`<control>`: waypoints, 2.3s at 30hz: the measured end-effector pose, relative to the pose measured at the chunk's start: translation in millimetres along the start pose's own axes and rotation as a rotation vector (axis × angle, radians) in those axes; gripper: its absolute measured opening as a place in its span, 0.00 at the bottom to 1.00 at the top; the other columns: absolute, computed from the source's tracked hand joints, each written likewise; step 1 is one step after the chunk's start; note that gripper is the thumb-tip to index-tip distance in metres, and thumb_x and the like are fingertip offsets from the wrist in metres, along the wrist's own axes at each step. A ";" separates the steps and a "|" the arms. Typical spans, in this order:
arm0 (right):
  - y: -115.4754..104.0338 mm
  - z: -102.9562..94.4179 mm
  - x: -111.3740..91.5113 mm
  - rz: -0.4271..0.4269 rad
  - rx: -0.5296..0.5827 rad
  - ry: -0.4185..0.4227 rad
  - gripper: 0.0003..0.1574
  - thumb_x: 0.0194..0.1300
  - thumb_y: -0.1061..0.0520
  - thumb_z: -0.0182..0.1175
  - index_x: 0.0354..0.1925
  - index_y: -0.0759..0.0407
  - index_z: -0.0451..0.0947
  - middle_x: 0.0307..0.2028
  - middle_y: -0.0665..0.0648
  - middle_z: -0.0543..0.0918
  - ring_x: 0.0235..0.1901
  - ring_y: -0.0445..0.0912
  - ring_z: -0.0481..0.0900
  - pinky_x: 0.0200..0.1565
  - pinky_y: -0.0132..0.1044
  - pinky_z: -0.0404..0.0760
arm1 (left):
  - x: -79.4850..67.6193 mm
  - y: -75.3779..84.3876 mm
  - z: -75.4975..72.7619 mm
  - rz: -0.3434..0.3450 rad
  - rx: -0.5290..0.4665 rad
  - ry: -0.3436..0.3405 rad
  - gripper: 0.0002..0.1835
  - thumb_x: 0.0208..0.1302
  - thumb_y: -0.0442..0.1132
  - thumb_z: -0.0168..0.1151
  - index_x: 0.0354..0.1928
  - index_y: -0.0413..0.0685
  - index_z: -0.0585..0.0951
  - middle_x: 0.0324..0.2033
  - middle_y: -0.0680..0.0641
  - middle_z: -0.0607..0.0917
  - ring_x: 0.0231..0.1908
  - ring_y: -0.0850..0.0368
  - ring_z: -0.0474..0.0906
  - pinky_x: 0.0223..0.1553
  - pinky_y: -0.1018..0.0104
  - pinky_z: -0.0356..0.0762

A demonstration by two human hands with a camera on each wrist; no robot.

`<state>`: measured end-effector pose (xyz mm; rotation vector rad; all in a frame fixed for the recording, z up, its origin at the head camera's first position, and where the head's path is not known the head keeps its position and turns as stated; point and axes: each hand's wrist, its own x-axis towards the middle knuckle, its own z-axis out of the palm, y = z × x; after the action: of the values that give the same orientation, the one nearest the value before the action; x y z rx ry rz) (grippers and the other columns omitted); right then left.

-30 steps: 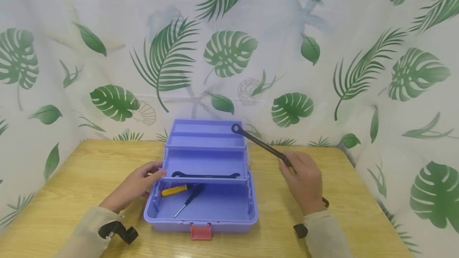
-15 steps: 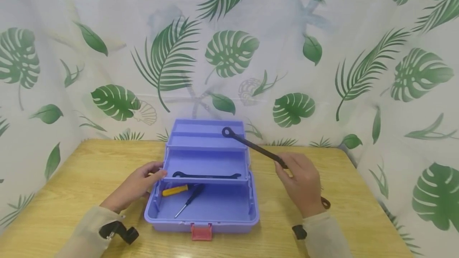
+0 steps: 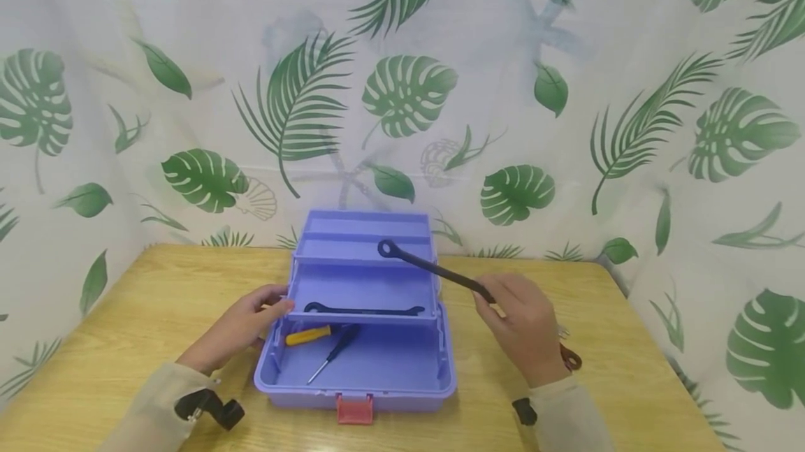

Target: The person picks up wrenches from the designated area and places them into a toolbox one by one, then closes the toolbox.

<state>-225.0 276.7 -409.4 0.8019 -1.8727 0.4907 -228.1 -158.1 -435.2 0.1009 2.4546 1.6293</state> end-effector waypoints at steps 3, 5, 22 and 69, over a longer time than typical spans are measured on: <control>-0.7 1.5 -0.8 -0.004 0.027 -0.020 0.22 0.76 0.45 0.60 0.41 0.62 0.89 0.35 0.56 0.88 0.33 0.51 0.83 0.35 0.36 0.78 | -0.4 0.0 -0.1 0.000 -0.006 -0.003 0.28 0.74 0.54 0.62 0.69 0.47 0.75 0.57 0.40 0.80 0.50 0.45 0.82 0.35 0.54 0.89; -1.6 2.9 -1.3 -0.001 0.053 -0.047 0.23 0.76 0.44 0.60 0.40 0.61 0.89 0.36 0.55 0.88 0.33 0.50 0.84 0.39 0.34 0.79 | -0.2 -0.2 -0.2 0.001 -0.005 -0.002 0.29 0.74 0.54 0.62 0.69 0.47 0.75 0.57 0.40 0.80 0.50 0.45 0.82 0.35 0.54 0.89; -7.7 7.6 -0.7 0.011 0.102 -0.145 0.26 0.77 0.41 0.57 0.41 0.59 0.89 0.37 0.53 0.89 0.34 0.47 0.84 0.38 0.37 0.82 | 3.7 -2.0 0.4 0.011 -0.008 -0.001 0.29 0.74 0.55 0.62 0.68 0.47 0.75 0.57 0.41 0.80 0.52 0.45 0.81 0.35 0.54 0.89; -33.3 57.4 34.9 0.242 0.194 -0.761 0.09 0.70 0.53 0.69 0.46 0.52 0.87 0.43 0.49 0.88 0.49 0.50 0.83 0.65 0.61 0.69 | 0.4 -0.3 1.9 0.008 0.018 0.015 0.27 0.74 0.53 0.61 0.67 0.47 0.77 0.56 0.41 0.81 0.50 0.47 0.80 0.35 0.56 0.88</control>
<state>-247.6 205.6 -402.4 0.9811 -2.6774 0.5710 -228.0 -156.5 -436.2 0.1018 2.4836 1.6164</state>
